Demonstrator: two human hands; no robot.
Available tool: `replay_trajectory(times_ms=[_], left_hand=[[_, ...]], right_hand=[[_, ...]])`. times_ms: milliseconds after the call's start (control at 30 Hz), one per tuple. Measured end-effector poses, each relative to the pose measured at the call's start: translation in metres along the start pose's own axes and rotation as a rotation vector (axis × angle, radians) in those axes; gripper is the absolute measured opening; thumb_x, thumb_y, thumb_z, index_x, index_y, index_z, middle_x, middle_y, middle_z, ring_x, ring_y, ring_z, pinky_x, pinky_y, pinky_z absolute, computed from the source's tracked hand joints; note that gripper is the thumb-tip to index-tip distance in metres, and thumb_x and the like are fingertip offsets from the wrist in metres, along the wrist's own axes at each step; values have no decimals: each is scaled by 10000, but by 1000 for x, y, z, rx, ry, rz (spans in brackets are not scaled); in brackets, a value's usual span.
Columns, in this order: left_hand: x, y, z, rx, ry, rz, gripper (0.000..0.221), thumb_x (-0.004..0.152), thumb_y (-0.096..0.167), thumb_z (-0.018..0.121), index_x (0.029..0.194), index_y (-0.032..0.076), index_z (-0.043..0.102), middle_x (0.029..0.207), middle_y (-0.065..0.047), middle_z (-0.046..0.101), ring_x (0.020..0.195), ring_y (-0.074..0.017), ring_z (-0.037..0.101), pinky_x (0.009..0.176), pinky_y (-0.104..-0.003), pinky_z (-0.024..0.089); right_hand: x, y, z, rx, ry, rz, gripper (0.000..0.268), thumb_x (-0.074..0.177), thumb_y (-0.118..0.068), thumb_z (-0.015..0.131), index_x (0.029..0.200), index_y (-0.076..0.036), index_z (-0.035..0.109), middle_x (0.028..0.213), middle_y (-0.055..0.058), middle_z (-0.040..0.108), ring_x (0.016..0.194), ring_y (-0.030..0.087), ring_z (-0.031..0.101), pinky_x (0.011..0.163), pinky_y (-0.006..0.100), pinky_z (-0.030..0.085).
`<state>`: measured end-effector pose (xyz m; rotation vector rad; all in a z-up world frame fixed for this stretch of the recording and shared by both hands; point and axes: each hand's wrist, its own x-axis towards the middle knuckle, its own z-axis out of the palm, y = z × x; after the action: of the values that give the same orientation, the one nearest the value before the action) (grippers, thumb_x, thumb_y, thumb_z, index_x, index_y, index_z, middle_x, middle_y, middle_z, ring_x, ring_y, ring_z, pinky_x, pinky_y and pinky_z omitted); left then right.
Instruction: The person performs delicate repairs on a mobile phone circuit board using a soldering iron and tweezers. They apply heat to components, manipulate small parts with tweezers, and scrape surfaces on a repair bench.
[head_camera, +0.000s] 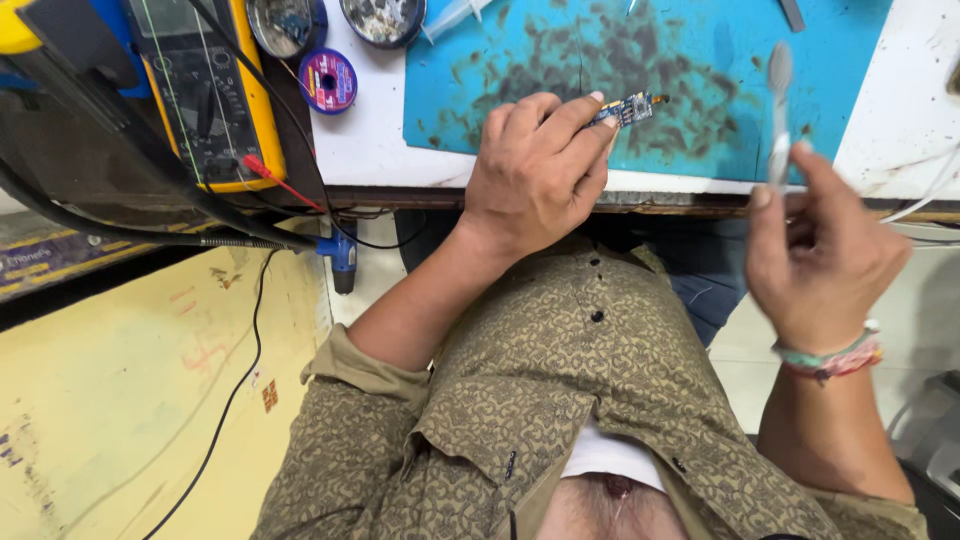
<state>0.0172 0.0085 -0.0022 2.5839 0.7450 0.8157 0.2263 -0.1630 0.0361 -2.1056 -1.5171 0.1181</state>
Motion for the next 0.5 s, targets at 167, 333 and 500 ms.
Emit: replay_trajectory(times_ms=[167, 333, 500], left_hand=[[-2, 2, 0, -11, 7, -7, 204, 958, 176, 734, 1142, 88, 734, 1266, -49, 669, 1081, -241, 613, 951, -410, 455], [-2, 3, -1, 8, 24, 0, 208, 978, 183, 732, 1160, 82, 732, 1268, -52, 665, 1093, -241, 614, 963, -407, 457], [-3, 3, 1, 22, 25, 4, 233, 982, 198, 732, 1187, 89, 717, 1275, -48, 659, 1106, -245, 609, 966, -405, 455]], right_hand=[[50, 28, 2, -345, 82, -166, 268, 998, 35, 784, 1259, -16, 744, 983, 157, 760, 883, 302, 708, 796, 389, 539], [61, 26, 21, -67, 99, -300, 209, 997, 30, 699, 1200, -15, 679, 1174, 156, 708, 1052, 345, 664, 946, 400, 513], [86, 16, 46, -115, 119, -376, 201, 954, 26, 627, 1150, -16, 641, 1214, 153, 681, 1078, 362, 630, 977, 421, 487]])
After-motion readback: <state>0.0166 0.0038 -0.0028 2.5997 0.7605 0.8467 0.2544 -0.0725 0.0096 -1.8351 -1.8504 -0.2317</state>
